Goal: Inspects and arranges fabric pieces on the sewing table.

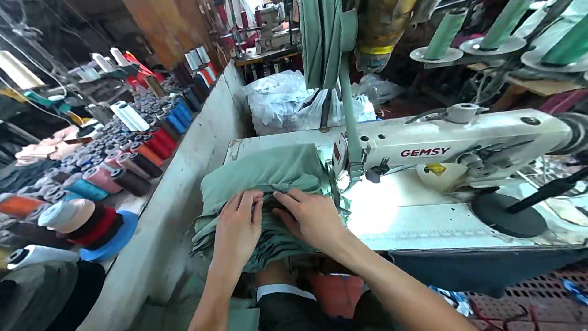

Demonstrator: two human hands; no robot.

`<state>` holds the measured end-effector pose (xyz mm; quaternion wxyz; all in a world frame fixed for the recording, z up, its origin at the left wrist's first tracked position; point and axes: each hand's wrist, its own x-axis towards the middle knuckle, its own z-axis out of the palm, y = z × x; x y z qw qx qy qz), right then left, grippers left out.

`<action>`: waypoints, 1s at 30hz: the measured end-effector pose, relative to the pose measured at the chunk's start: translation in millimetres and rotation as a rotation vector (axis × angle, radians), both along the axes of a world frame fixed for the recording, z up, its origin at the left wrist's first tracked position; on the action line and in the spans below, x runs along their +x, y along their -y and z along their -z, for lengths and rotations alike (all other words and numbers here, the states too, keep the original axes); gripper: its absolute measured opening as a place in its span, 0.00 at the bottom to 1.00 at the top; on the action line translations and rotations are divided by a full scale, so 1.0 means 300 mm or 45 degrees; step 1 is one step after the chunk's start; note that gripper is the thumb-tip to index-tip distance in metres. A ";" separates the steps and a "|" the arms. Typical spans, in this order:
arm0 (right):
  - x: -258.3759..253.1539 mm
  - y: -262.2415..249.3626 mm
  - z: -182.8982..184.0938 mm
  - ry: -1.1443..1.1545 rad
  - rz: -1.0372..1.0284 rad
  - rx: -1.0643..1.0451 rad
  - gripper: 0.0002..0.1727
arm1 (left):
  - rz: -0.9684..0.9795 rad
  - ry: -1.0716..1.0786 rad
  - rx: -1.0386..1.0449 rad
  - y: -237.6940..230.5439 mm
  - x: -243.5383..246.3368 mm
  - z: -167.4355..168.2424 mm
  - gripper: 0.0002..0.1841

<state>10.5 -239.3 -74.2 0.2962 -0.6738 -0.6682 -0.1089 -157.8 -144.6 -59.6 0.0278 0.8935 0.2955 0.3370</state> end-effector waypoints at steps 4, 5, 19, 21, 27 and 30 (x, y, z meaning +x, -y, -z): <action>-0.021 -0.021 -0.008 0.047 -0.005 0.011 0.20 | -0.043 0.040 0.047 0.028 0.005 -0.003 0.11; -0.024 -0.024 -0.008 0.052 -0.013 0.020 0.20 | -0.049 0.050 0.042 0.032 0.004 -0.004 0.11; 0.034 -0.029 0.007 0.059 -0.044 0.138 0.19 | -0.151 0.172 0.013 0.017 -0.078 0.003 0.12; 0.013 -0.028 0.001 0.064 -0.068 0.073 0.21 | -0.122 0.173 0.028 0.028 -0.073 0.003 0.12; 0.008 -0.045 0.006 0.042 -0.104 0.092 0.19 | 0.053 0.135 0.015 0.033 -0.098 0.001 0.11; 0.042 -0.046 -0.009 -0.102 -0.018 0.091 0.23 | 0.031 0.056 -0.019 0.015 -0.107 0.019 0.15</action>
